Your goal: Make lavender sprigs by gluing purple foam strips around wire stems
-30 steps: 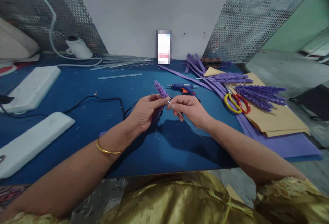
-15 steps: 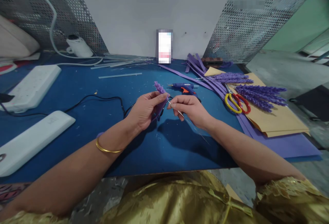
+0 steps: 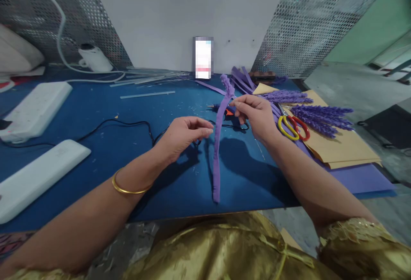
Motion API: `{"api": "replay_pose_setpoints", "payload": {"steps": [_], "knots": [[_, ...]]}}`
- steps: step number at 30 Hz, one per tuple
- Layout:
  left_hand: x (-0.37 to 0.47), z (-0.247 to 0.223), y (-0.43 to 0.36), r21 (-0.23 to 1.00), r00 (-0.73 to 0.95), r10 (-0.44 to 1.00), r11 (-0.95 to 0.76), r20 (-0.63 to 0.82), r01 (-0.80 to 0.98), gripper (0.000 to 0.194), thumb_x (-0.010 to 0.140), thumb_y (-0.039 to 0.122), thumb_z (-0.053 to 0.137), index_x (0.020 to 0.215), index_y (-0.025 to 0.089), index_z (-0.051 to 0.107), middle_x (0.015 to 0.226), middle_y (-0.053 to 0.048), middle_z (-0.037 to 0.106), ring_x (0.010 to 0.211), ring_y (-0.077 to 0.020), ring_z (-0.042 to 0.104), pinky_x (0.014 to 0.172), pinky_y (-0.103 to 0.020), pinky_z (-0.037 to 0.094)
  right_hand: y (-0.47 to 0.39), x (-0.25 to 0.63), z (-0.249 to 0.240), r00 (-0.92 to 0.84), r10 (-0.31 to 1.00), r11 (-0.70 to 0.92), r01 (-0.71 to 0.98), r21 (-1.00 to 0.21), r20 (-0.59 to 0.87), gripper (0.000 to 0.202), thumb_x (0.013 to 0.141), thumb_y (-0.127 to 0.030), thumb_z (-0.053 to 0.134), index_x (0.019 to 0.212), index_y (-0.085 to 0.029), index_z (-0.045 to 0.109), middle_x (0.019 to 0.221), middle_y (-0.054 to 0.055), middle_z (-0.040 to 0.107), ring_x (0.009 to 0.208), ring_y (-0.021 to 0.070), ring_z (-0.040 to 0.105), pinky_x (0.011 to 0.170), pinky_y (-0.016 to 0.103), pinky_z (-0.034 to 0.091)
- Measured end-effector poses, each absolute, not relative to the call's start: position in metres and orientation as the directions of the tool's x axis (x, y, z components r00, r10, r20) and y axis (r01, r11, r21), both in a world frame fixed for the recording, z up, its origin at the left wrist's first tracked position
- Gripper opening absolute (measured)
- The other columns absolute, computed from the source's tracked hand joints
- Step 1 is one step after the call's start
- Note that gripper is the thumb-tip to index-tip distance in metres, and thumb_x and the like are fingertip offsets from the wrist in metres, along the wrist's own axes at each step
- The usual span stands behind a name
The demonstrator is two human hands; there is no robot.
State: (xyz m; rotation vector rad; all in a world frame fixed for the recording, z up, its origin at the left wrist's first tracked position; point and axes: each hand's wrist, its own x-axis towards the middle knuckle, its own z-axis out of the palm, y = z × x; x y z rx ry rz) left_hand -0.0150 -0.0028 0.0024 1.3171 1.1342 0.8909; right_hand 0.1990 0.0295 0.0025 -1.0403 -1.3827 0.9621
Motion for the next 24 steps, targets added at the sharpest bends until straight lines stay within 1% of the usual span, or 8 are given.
{"api": "replay_pose_setpoints", "payload": {"steps": [2,6,7,11,13,17,21,24], "knots": [[-0.015,-0.002,-0.001,0.989,0.261,0.955,0.118,-0.138,0.092,0.023,0.066,0.037,0.083,0.078,0.018,0.079,0.07,-0.004,0.069,0.065,-0.0144,0.054,0.06,-0.027,0.04,0.029,0.2,0.003,-0.054,0.967,0.252,0.065,-0.966,0.249,0.009,0.079,-0.023,0.066,0.076,-0.016,0.071,0.056,-0.003,0.059,0.04,0.0061,0.045,0.04,0.021,0.033],[-0.013,-0.011,0.004,0.996,0.036,0.996,0.086,-0.086,-0.017,0.03,0.069,0.044,0.083,0.088,0.021,0.079,0.091,-0.007,0.074,0.083,-0.018,0.061,0.068,-0.028,0.044,0.02,0.194,0.003,-0.246,0.956,0.182,0.083,-0.98,0.157,0.013,0.08,-0.026,0.067,0.078,-0.014,0.072,0.055,-0.003,0.06,0.041,0.006,0.046,0.041,0.021,0.034],[-0.012,-0.013,0.005,0.997,0.017,0.998,0.068,-0.067,-0.036,0.032,0.069,0.044,0.083,0.09,0.021,0.079,0.095,-0.006,0.074,0.086,-0.0181,0.061,0.071,-0.028,0.045,0.017,0.191,0.003,-0.291,0.947,0.17,0.089,-0.981,0.138,0.014,0.08,-0.027,0.067,0.079,-0.014,0.072,0.055,-0.003,0.059,0.041,0.0062,0.046,0.041,0.021,0.034],[-0.01,-0.015,0.005,0.981,0.134,0.988,0.103,-0.081,-0.167,0.031,0.067,0.042,0.086,0.089,0.022,0.078,0.09,-0.003,0.074,0.083,-0.015,0.062,0.079,-0.027,0.046,0.009,0.185,0.003,-0.372,0.922,0.14,0.067,-0.988,0.106,0.015,0.08,-0.028,0.067,0.08,-0.015,0.072,0.056,-0.003,0.06,0.043,0.0071,0.047,0.042,0.021,0.036],[-0.009,-0.014,0.003,0.966,0.192,0.975,0.156,-0.117,-0.208,0.029,0.061,0.038,0.09,0.08,0.02,0.077,0.081,-0.002,0.073,0.074,-0.0126,0.06,0.075,-0.026,0.046,0.008,0.183,0.002,-0.382,0.919,0.126,0.059,-0.99,0.094,0.016,0.08,-0.03,0.067,0.079,-0.015,0.072,0.056,-0.003,0.06,0.044,0.0072,0.047,0.042,0.021,0.037],[-0.008,-0.009,-0.001,0.952,0.175,0.964,0.231,-0.198,-0.198,0.032,0.051,0.031,0.094,0.072,0.017,0.074,0.068,0.001,0.068,0.061,-0.0094,0.056,0.059,-0.022,0.041,0.01,0.183,0.001,-0.376,0.925,0.099,0.093,-0.991,0.057,0.017,0.079,-0.031,0.068,0.079,-0.015,0.071,0.055,-0.003,0.059,0.042,0.0067,0.046,0.042,0.021,0.037],[-0.009,-0.005,-0.001,0.934,0.198,0.951,0.28,-0.237,-0.223,0.035,0.057,0.04,0.091,0.078,0.017,0.076,0.068,0.0,0.068,0.054,-0.0081,0.052,0.05,-0.021,0.038,0.011,0.183,0.0,-0.396,0.916,0.107,0.103,-0.989,0.058,0.016,0.079,-0.031,0.067,0.079,-0.016,0.071,0.055,-0.004,0.06,0.042,0.0066,0.046,0.041,0.021,0.037],[-0.007,-0.005,-0.001,0.903,0.175,0.946,0.315,-0.274,-0.291,0.038,0.054,0.04,0.094,0.074,0.015,0.074,0.062,0.002,0.065,0.048,-0.0062,0.048,0.045,-0.02,0.035,0.011,0.182,-0.001,-0.441,0.897,0.118,0.145,-0.982,0.043,0.014,0.079,-0.029,0.066,0.079,-0.016,0.071,0.055,-0.004,0.06,0.041,0.0064,0.047,0.041,0.02,0.038]]}}
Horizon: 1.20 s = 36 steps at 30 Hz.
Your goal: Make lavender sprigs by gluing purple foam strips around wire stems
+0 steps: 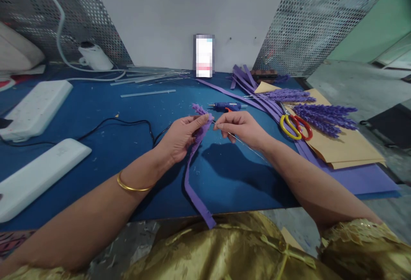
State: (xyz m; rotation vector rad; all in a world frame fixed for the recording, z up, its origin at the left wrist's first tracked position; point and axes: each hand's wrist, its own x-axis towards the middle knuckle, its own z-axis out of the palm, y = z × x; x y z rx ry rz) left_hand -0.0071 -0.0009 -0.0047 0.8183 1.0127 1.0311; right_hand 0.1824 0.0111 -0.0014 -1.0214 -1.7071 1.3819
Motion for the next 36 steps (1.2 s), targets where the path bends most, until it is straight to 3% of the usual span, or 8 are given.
{"api": "replay_pose_setpoints", "payload": {"steps": [7,14,17,19,24,27,32,36], "knots": [[-0.003,-0.008,-0.001,0.868,0.16,0.932,0.362,-0.326,-0.341,0.03,0.057,0.03,0.092,0.071,0.012,0.073,0.064,-0.002,0.07,0.053,-0.0092,0.06,0.053,-0.02,0.047,0.011,0.178,-0.005,-0.444,0.895,0.137,0.201,-0.97,0.034,0.013,0.078,-0.027,0.065,0.076,-0.015,0.069,0.055,-0.004,0.06,0.038,0.0061,0.048,0.04,0.02,0.036],[-0.003,-0.006,0.0,0.874,0.135,0.923,0.385,-0.361,-0.297,0.022,0.067,0.025,0.088,0.073,0.01,0.074,0.058,-0.001,0.067,0.046,-0.0064,0.055,0.044,-0.017,0.04,0.011,0.18,-0.004,-0.443,0.895,0.197,0.267,-0.943,0.061,0.025,0.084,-0.04,0.063,0.075,-0.017,0.066,0.061,-0.001,0.062,0.044,0.0088,0.051,0.047,0.024,0.039],[-0.004,-0.005,0.0,0.86,0.1,0.909,0.415,-0.404,-0.296,0.018,0.072,0.024,0.085,0.074,0.01,0.074,0.056,0.0,0.065,0.045,-0.0061,0.054,0.044,-0.017,0.04,0.021,0.195,0.0,-0.234,0.946,0.316,0.517,-0.796,0.224,0.031,0.09,-0.044,0.059,0.074,-0.018,0.065,0.068,0.002,0.064,0.056,0.0132,0.056,0.055,0.027,0.038],[-0.004,-0.005,0.0,0.857,0.079,0.904,0.424,-0.42,-0.291,0.018,0.072,0.024,0.085,0.074,0.01,0.074,0.058,-0.001,0.066,0.046,-0.0063,0.055,0.046,-0.017,0.042,0.032,0.208,0.0,-0.05,0.948,0.236,0.774,-0.588,0.315,0.029,0.09,-0.046,0.061,0.076,-0.02,0.065,0.068,0.004,0.063,0.063,0.0169,0.055,0.058,0.029,0.034],[-0.004,-0.007,0.001,0.867,0.072,0.908,0.415,-0.412,-0.276,0.029,0.058,0.029,0.093,0.072,0.011,0.074,0.06,-0.001,0.067,0.049,-0.0062,0.056,0.048,-0.017,0.043,0.059,0.227,-0.019,0.086,0.985,-0.027,0.935,-0.355,0.15,0.049,0.085,-0.065,0.057,0.065,-0.02,0.059,0.064,0.008,0.06,0.064,0.0204,0.053,0.058,0.031,0.029],[-0.004,-0.007,0.0,0.864,0.083,0.908,0.417,-0.411,-0.282,0.03,0.057,0.029,0.094,0.073,0.012,0.075,0.064,-0.002,0.069,0.053,-0.007,0.058,0.052,-0.016,0.045,0.066,0.228,-0.032,0.098,0.992,-0.055,0.904,-0.425,0.08,0.05,0.082,-0.067,0.058,0.062,-0.021,0.056,0.065,0.006,0.059,0.064,0.0194,0.052,0.058,0.031,0.029],[-0.004,-0.005,0.0,0.854,0.093,0.9,0.433,-0.425,-0.288,0.02,0.066,0.026,0.088,0.076,0.011,0.077,0.062,-0.002,0.068,0.053,-0.0067,0.057,0.049,-0.016,0.043,0.072,0.231,-0.043,0.114,0.993,-0.089,0.555,-0.827,-0.031,0.033,0.067,-0.046,0.075,0.059,-0.02,0.055,0.052,-0.002,0.048,0.057,0.0147,0.046,0.055,0.028,0.03],[-0.006,-0.004,0.002,0.857,0.08,0.905,0.421,-0.417,-0.299,0.016,0.066,0.023,0.087,0.073,0.013,0.077,0.062,-0.002,0.068,0.052,-0.0082,0.057,0.049,-0.018,0.043,0.072,0.228,-0.037,0.13,0.99,-0.006,0.409,-0.912,0.052,0.025,0.072,-0.043,0.065,0.073,-0.019,0.056,0.061,-0.003,0.053,0.057,0.0122,0.049,0.055,0.026,0.038]]}}
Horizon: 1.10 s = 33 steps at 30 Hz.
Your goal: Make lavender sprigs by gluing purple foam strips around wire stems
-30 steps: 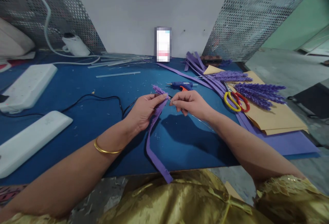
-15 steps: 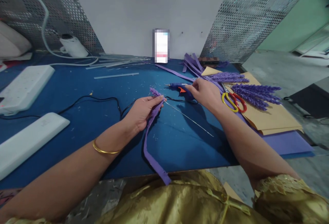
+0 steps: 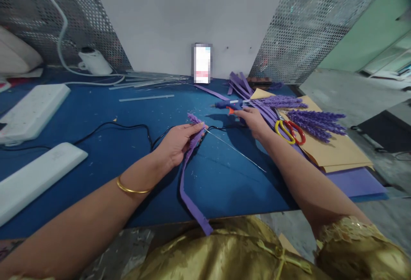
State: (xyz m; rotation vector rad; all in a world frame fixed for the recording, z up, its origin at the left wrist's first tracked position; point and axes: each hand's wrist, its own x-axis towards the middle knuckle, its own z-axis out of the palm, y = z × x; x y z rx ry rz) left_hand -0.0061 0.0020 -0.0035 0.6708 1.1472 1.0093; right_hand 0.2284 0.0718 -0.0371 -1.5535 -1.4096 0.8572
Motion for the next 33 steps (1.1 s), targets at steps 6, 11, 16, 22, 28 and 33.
{"api": "replay_pose_setpoints", "payload": {"steps": [6,11,16,22,28,33], "knots": [[-0.013,-0.013,0.009,0.865,0.034,0.928,0.359,-0.372,-0.352,0.033,0.053,0.031,0.093,0.077,0.013,0.078,0.065,-0.002,0.069,0.057,-0.0089,0.057,0.052,-0.019,0.043,0.051,0.22,-0.007,0.073,0.978,0.199,-0.037,-0.979,0.196,0.034,0.067,-0.037,0.074,0.092,-0.021,0.057,0.092,0.002,0.068,0.057,0.0101,0.056,0.05,0.025,0.044],[-0.016,-0.015,0.014,0.852,-0.033,0.928,0.327,-0.372,-0.409,0.034,0.052,0.03,0.093,0.078,0.014,0.079,0.067,-0.001,0.07,0.055,-0.0076,0.054,0.05,-0.019,0.039,0.032,0.223,0.003,0.113,0.981,0.168,-0.065,-0.984,0.16,0.027,0.072,-0.039,0.075,0.086,-0.02,0.063,0.094,0.004,0.072,0.05,0.0085,0.052,0.042,0.024,0.039],[-0.017,-0.013,0.016,0.822,-0.049,0.917,0.329,-0.395,-0.465,0.031,0.053,0.027,0.093,0.077,0.014,0.078,0.065,0.001,0.067,0.057,-0.0071,0.055,0.051,-0.018,0.04,0.006,0.218,0.012,0.033,0.942,0.332,0.07,-0.941,0.335,0.022,0.086,-0.041,0.065,0.084,-0.019,0.07,0.091,0.006,0.073,0.046,0.0092,0.051,0.046,0.029,0.041],[-0.018,-0.02,0.02,0.813,-0.045,0.925,0.309,-0.378,-0.494,0.031,0.053,0.029,0.094,0.075,0.016,0.077,0.068,-0.002,0.071,0.06,-0.0095,0.057,0.054,-0.021,0.043,-0.025,0.208,0.004,-0.184,0.904,0.427,0.347,-0.835,0.385,0.022,0.089,-0.043,0.065,0.09,-0.021,0.07,0.083,0.006,0.072,0.048,0.0135,0.052,0.047,0.032,0.042],[-0.017,-0.02,0.02,0.798,-0.033,0.921,0.318,-0.388,-0.511,0.03,0.054,0.028,0.094,0.074,0.015,0.076,0.069,-0.002,0.071,0.059,-0.0103,0.058,0.054,-0.023,0.044,-0.023,0.204,-0.015,-0.321,0.822,0.561,0.603,-0.568,0.471,0.027,0.092,-0.047,0.062,0.089,-0.02,0.065,0.078,0.007,0.066,0.065,0.0199,0.06,0.06,0.033,0.045],[-0.016,-0.018,0.018,0.795,-0.007,0.928,0.316,-0.373,-0.517,0.026,0.059,0.026,0.091,0.078,0.013,0.077,0.071,-0.003,0.072,0.06,-0.0104,0.057,0.052,-0.022,0.042,-0.021,0.199,-0.019,-0.393,0.76,0.629,0.645,-0.434,0.518,0.028,0.097,-0.047,0.055,0.088,-0.02,0.059,0.077,0.006,0.063,0.067,0.0196,0.059,0.059,0.03,0.04]]}}
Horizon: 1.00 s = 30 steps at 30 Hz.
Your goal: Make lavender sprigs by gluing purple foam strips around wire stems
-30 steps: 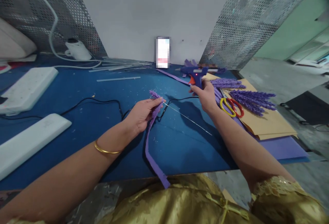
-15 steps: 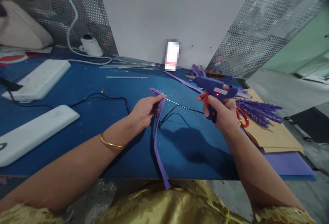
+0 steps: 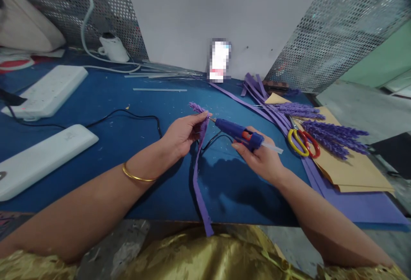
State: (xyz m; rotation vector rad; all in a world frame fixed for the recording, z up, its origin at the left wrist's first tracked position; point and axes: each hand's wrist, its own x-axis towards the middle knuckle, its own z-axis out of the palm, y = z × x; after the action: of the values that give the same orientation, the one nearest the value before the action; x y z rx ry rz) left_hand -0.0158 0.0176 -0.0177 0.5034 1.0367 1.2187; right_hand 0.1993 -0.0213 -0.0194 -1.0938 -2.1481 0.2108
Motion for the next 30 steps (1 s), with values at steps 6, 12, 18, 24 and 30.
{"api": "replay_pose_setpoints", "payload": {"steps": [6,12,18,24,30], "knots": [[-0.0147,-0.0155,0.0157,0.791,0.007,0.926,0.327,-0.378,-0.518,0.026,0.058,0.024,0.091,0.076,0.012,0.077,0.069,-0.003,0.071,0.058,-0.0102,0.056,0.05,-0.022,0.039,-0.024,0.1948,-0.0208,-0.394,0.761,0.614,0.696,-0.373,0.516,0.028,0.097,-0.046,0.052,0.087,-0.02,0.055,0.072,0.003,0.058,0.058,0.0169,0.05,0.055,0.029,0.034],[-0.0148,-0.0163,0.0147,0.816,-0.01,0.933,0.308,-0.358,-0.49,0.032,0.054,0.028,0.093,0.077,0.013,0.077,0.069,-0.003,0.07,0.057,-0.0098,0.053,0.052,-0.023,0.038,-0.0245,0.1947,-0.0207,-0.403,0.755,0.61,0.721,-0.328,0.518,0.03,0.097,-0.048,0.049,0.088,-0.02,0.056,0.072,0.002,0.057,0.054,0.0155,0.048,0.053,0.029,0.031],[-0.0144,-0.0181,0.0147,0.824,-0.018,0.937,0.298,-0.349,-0.481,0.033,0.053,0.029,0.094,0.077,0.013,0.076,0.073,-0.003,0.07,0.06,-0.0098,0.052,0.053,-0.024,0.037,-0.0256,0.1944,-0.02,-0.406,0.755,0.601,0.743,-0.296,0.514,0.032,0.098,-0.05,0.048,0.089,-0.02,0.055,0.071,0.002,0.056,0.054,0.0156,0.048,0.053,0.028,0.031],[-0.0143,-0.0175,0.0147,0.824,-0.024,0.932,0.307,-0.361,-0.475,0.034,0.052,0.028,0.094,0.075,0.013,0.075,0.071,-0.002,0.069,0.059,-0.0093,0.051,0.052,-0.024,0.036,-0.0262,0.1941,-0.0192,-0.406,0.751,0.599,0.751,-0.278,0.52,0.033,0.098,-0.05,0.047,0.09,-0.02,0.056,0.07,0.002,0.055,0.055,0.0164,0.049,0.052,0.028,0.031],[-0.0137,-0.0147,0.0133,0.829,-0.018,0.932,0.315,-0.363,-0.462,0.034,0.054,0.029,0.093,0.078,0.013,0.076,0.073,-0.003,0.07,0.06,-0.0108,0.053,0.054,-0.025,0.038,-0.027,0.1944,-0.0201,-0.406,0.756,0.591,0.761,-0.268,0.514,0.036,0.098,-0.053,0.044,0.09,-0.02,0.055,0.071,0.003,0.056,0.057,0.0177,0.051,0.053,0.029,0.031]]}}
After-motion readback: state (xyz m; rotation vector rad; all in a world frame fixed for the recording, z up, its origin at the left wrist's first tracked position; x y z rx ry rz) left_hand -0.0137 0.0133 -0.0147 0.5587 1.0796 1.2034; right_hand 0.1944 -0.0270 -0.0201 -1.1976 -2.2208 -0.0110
